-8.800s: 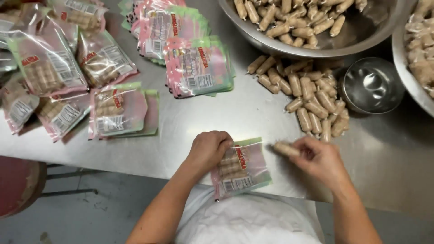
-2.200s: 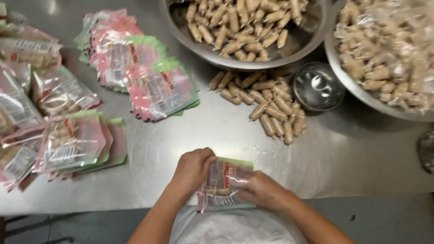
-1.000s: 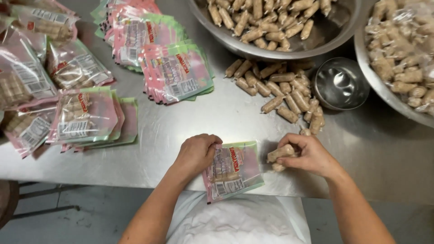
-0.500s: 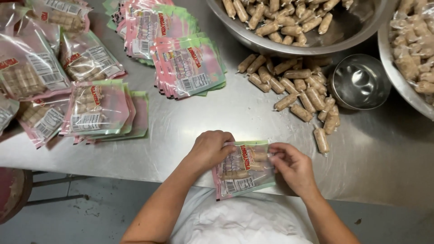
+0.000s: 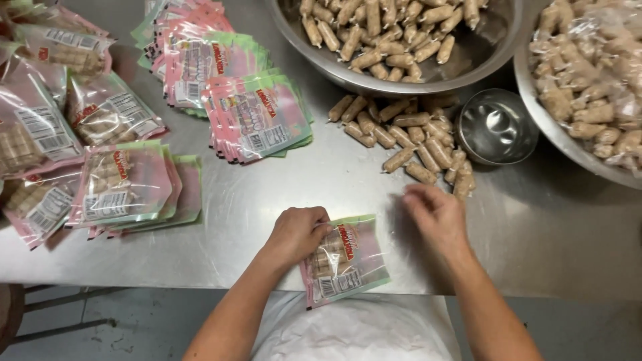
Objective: The person places small processed meat links into plastic pouches by hand and then sets the filled pouches on a metal counter.
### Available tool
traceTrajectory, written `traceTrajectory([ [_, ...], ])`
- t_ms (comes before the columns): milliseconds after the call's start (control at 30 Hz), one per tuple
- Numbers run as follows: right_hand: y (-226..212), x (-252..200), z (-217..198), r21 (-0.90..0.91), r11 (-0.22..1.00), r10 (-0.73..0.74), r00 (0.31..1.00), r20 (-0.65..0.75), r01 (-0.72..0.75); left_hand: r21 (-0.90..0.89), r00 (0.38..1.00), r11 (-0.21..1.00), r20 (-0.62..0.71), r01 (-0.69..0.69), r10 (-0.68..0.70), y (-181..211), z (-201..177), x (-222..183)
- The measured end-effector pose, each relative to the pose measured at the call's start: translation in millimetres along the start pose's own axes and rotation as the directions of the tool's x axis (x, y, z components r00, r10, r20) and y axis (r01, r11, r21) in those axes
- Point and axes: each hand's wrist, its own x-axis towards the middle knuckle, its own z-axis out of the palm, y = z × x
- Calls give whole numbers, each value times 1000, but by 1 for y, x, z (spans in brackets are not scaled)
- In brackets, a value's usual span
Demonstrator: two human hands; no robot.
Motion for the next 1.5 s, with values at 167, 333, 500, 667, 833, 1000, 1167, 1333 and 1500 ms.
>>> traceTrajectory([
  [167, 32, 41, -23, -851, 525, -263, 950, -166, -3, 35, 1000, 999, -1, 20, -20, 5, 0, -6],
  [333, 50, 27, -55, -307, 948, -80, 996, 31, 86, -12, 999, 1000, -16, 28, -28, 5, 0, -23],
  [500, 12, -34, -16, -81, 996, 54, 983, 178, -40, -93, 992, 994, 118, 54, -42, 4, -14, -20],
  [667, 33, -33, 39, -22, 998, 57, 994, 94, -55, 41, 992, 999, 122, 29, -34, -10, 5, -1],
  [833, 25, -26, 75, 261, 963, 89, 995, -54, -72, 36, 999, 998, -3, 48, -48, -4, -9, -8],
  [1000, 15, -28, 77, 532, 843, 94, 996, -1, -79, 61, 995, 997, -97, 36, -29, -37, 10, 12],
  [1167, -9, -32, 83, 601, 790, 23, 986, 165, -119, 25, 997, 999, -74, 22, -21, -23, 0, 8],
  [1333, -35, -32, 86, 303, 943, -30, 870, 492, -138, -17, 998, 1000, -70, -6, 5, -9, -10, -1],
  [1500, -10, -31, 91, 529, 807, 13, 904, 427, -262, 12, 994, 998, -96, -55, 56, -11, -3, 12],
])
